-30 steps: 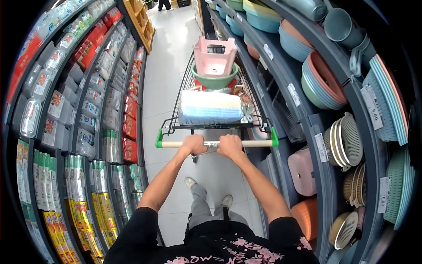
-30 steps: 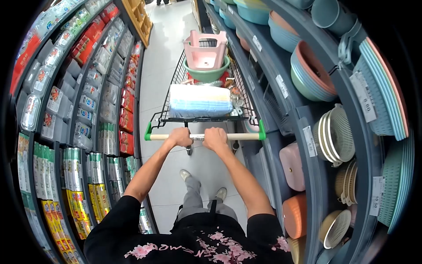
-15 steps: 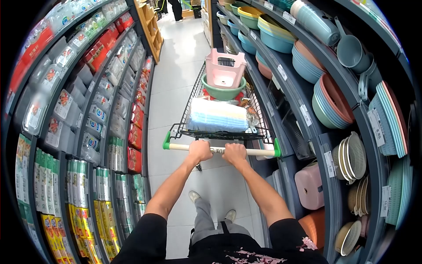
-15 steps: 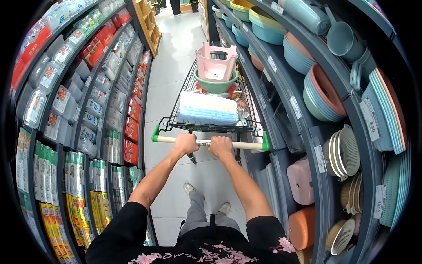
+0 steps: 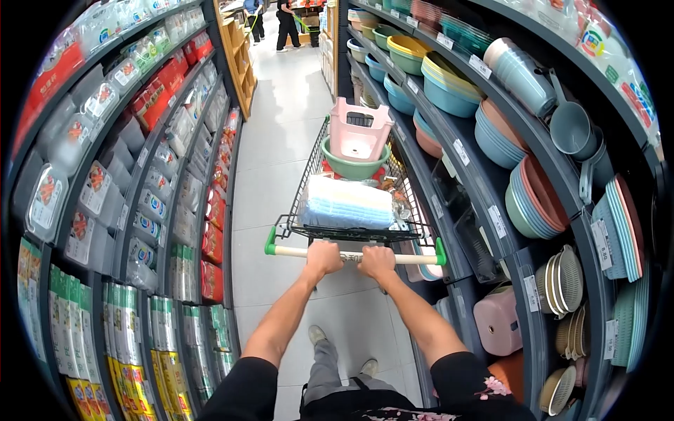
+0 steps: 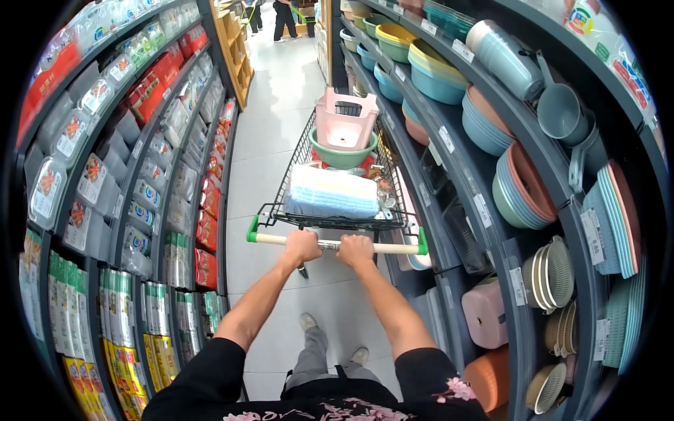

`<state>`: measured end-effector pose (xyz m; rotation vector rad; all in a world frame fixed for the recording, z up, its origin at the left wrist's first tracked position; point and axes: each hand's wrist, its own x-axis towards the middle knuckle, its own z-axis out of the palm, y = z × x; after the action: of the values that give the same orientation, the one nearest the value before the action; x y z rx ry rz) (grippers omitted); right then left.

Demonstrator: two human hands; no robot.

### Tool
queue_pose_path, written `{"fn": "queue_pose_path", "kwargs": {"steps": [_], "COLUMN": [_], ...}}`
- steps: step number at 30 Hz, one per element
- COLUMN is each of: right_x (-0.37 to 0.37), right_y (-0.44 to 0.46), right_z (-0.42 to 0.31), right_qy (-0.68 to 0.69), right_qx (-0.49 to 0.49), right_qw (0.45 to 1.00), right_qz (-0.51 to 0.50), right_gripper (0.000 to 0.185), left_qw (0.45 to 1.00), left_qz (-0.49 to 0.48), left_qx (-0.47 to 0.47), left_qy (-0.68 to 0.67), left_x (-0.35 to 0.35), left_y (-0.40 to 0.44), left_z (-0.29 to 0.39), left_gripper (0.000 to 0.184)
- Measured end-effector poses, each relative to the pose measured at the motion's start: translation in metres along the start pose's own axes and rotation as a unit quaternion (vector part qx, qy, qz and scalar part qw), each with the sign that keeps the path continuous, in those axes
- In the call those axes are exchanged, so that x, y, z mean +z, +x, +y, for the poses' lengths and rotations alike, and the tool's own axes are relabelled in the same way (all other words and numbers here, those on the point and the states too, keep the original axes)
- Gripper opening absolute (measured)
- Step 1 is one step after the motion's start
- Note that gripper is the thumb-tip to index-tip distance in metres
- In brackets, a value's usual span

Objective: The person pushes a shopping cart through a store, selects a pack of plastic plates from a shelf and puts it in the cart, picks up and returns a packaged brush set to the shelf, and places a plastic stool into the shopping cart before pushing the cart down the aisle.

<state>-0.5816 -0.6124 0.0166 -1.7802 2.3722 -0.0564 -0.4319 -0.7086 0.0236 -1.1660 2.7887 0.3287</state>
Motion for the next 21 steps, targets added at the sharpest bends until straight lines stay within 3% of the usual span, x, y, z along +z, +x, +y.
{"fn": "queue_pose_path", "kwargs": {"steps": [21], "right_x": [0.003], "right_y": [0.11], "right_z": [-0.017], "right_qy": [-0.043], "right_qx": [-0.017], "right_qw": [0.998], "right_qz": [0.051], "right_gripper": [0.017], "left_qw": [0.996], "left_qz": [0.016], "left_qx": [0.029], "left_qy": [-0.079], "left_x": [-0.02], "left_y": [0.078], "left_z": [-0.073], "left_gripper": [0.021]}}
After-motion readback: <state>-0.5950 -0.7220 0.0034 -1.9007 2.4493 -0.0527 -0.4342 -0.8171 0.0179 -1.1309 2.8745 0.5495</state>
